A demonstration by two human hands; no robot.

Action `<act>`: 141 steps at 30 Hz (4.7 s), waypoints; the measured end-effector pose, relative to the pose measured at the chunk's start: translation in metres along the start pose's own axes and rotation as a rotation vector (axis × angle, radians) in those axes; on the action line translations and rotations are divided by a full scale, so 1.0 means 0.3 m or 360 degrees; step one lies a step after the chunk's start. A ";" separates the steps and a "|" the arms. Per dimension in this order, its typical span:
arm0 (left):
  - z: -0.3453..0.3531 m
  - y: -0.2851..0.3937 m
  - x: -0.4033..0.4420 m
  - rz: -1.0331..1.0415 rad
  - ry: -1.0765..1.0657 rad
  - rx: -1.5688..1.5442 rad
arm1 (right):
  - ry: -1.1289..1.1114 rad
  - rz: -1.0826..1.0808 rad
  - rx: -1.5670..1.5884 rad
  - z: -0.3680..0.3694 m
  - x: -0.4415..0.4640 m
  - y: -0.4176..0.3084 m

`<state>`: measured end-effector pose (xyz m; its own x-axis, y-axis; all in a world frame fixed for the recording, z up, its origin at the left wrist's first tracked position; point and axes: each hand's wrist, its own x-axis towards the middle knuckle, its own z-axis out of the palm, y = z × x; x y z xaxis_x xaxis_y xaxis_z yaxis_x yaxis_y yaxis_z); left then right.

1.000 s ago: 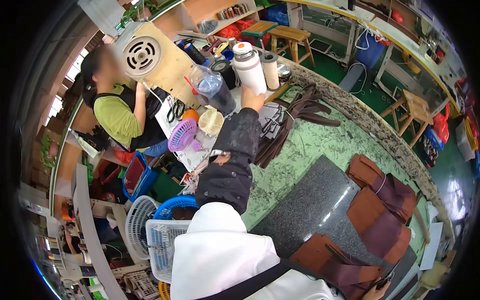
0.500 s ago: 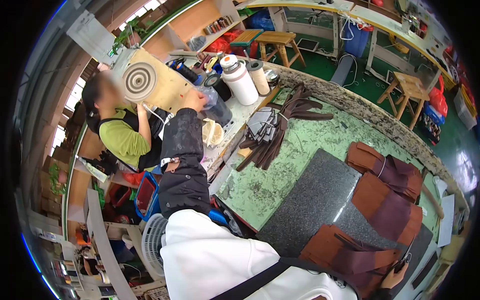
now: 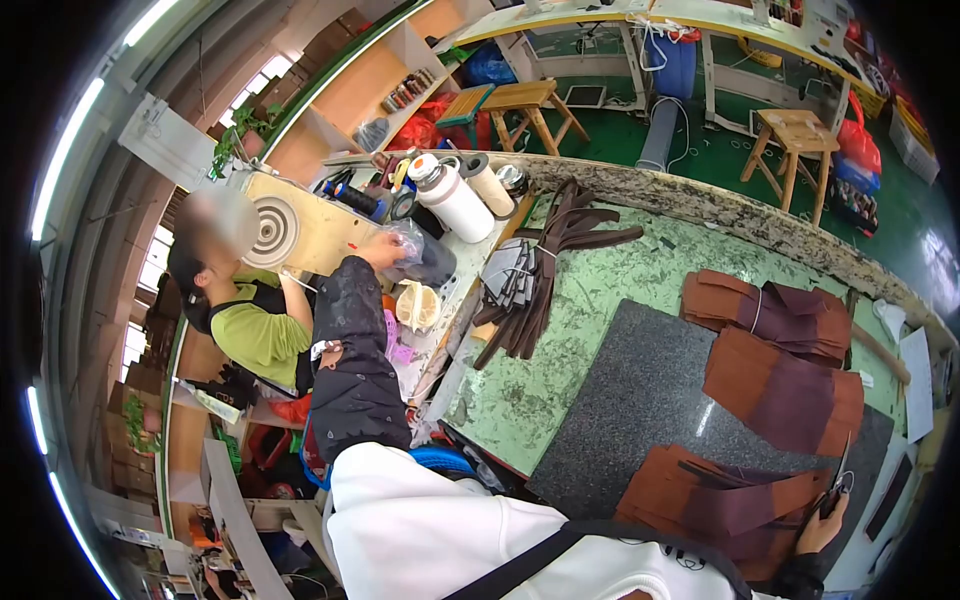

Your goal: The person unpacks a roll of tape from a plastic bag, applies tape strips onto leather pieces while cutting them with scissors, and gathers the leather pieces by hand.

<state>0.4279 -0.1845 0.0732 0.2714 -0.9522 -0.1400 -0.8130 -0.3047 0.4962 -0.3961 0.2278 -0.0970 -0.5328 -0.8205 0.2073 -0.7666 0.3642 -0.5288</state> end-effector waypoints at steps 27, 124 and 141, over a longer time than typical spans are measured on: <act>0.494 0.667 -1.073 0.1585 0.0240 -0.0080 | -0.1397 -0.0958 0.1263 0.425 0.167 -1.205; 0.327 0.764 -1.119 0.1246 -0.0615 0.0632 | -0.0578 -0.1234 0.1445 0.454 -0.020 -1.285; 0.627 0.424 -1.217 0.1213 -0.0265 0.0023 | -0.0317 -0.0885 0.1666 0.351 0.286 -1.360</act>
<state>0.1285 0.1204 0.0262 -0.4450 -0.8890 0.1077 -0.7509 0.4360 0.4960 -0.0911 -0.0376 0.0499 -0.0863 -0.8391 0.5372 -0.1618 -0.5202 -0.8386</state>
